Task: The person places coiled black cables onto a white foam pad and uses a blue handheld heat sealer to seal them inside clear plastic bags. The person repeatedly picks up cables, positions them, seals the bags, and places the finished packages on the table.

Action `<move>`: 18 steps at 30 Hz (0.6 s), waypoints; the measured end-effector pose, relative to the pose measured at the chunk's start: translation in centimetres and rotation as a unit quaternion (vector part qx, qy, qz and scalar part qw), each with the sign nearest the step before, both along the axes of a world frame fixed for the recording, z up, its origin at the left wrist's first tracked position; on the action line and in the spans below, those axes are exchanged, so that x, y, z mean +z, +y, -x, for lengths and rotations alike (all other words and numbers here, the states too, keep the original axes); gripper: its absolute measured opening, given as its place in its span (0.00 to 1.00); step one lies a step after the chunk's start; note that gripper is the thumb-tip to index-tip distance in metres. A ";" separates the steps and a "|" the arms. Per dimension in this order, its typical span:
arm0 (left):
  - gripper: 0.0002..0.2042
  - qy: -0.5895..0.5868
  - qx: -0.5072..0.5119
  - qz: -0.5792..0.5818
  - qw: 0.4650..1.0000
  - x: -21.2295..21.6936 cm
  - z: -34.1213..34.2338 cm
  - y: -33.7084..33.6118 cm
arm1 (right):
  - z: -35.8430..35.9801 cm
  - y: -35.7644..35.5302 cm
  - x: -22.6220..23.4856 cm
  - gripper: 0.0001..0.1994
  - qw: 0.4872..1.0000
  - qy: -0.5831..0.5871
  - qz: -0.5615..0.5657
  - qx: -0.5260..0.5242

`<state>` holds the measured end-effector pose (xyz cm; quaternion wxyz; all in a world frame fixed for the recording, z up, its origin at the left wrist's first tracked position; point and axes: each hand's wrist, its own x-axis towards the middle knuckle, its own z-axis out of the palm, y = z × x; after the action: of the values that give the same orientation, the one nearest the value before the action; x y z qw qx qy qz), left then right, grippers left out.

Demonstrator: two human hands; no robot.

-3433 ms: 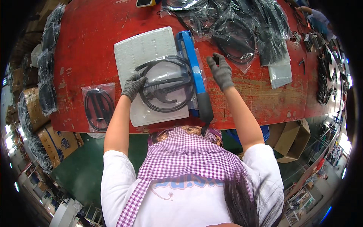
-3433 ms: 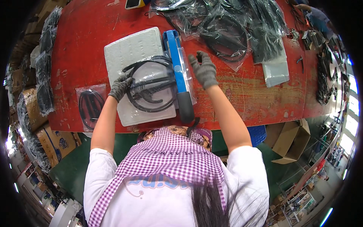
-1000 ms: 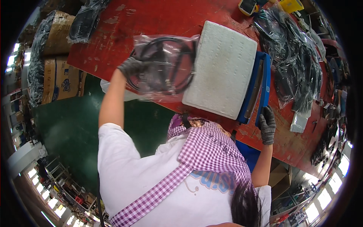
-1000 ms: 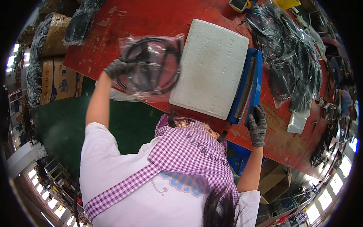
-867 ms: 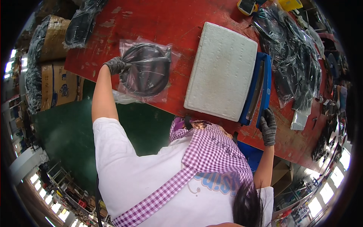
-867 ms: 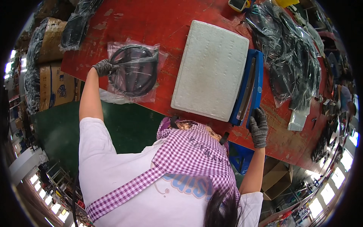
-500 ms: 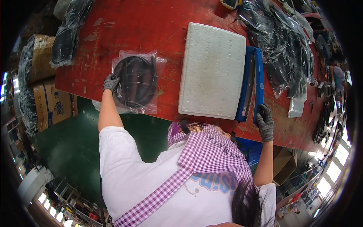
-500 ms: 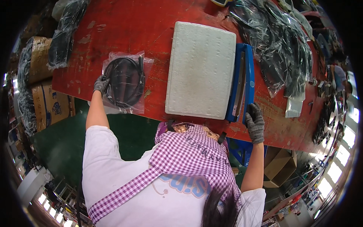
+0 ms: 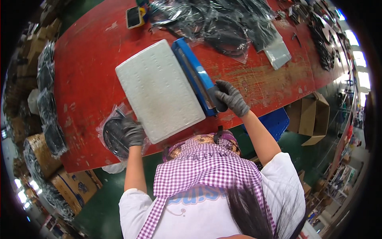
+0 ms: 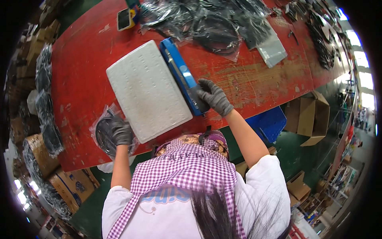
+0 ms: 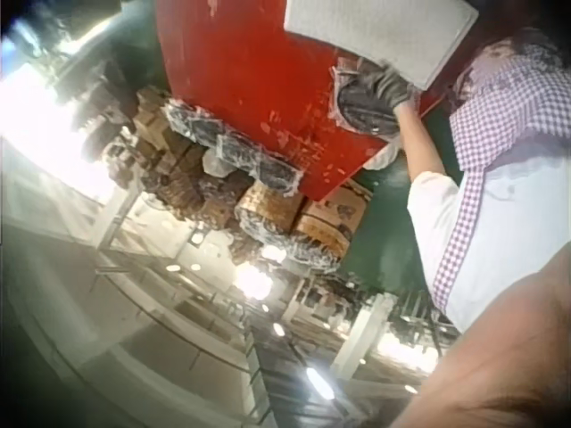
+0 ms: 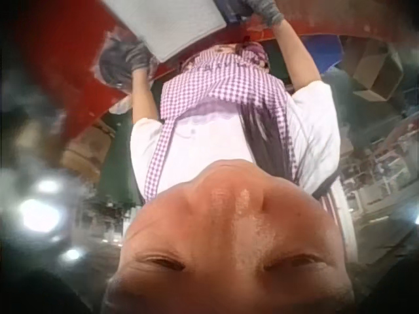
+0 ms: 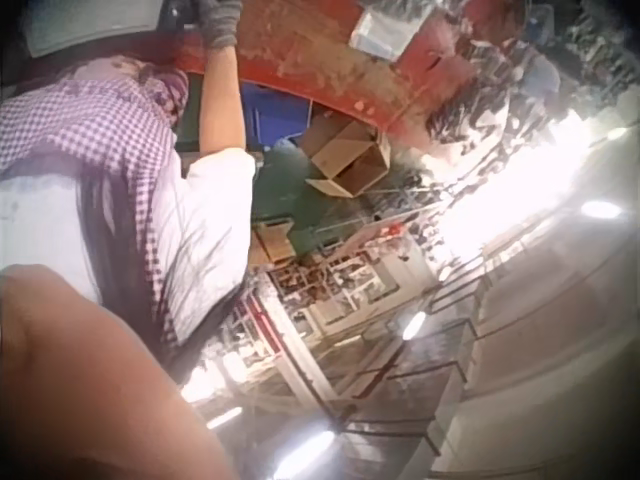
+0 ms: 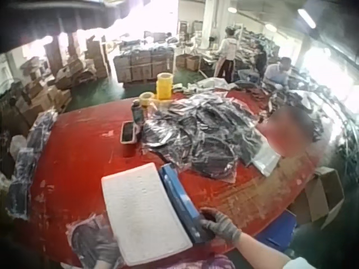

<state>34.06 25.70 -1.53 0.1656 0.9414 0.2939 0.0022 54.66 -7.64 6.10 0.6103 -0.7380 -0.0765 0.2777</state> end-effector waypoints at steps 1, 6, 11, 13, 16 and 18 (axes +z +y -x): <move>0.25 -0.064 -0.075 0.072 0.993 -1.9 -1.3 -2.3 | -1.2 -1.0 -0.9 0.18 0.991 0.097 -0.063 -0.061; 0.27 0.075 -0.274 0.005 0.959 -1.8 -6.4 -13.8 | -10.3 -9.2 -12.5 0.16 0.840 0.327 -0.107 -0.420; 0.26 0.086 -0.241 -0.035 0.966 -1.7 -6.9 -15.9 | -20.1 -13.2 -18.5 0.22 0.877 0.218 0.152 -0.401; 0.25 0.095 -0.219 -0.003 0.971 -1.6 -7.2 -16.0 | -23.6 -12.3 -20.2 0.25 0.869 0.168 0.295 -0.360; 0.24 0.105 -0.198 0.003 0.975 -1.4 -8.0 -16.4 | -27.2 -11.1 -24.3 0.28 0.794 0.088 0.504 -0.329; 0.23 0.096 -0.174 0.003 0.980 -1.8 -6.8 -16.6 | -27.3 -8.5 -22.6 0.33 0.836 0.243 0.379 -0.314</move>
<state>40.86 9.11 -3.38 0.1375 0.9734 0.1402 -0.1183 81.92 -16.12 -16.49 0.3360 -0.8049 0.4215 0.2482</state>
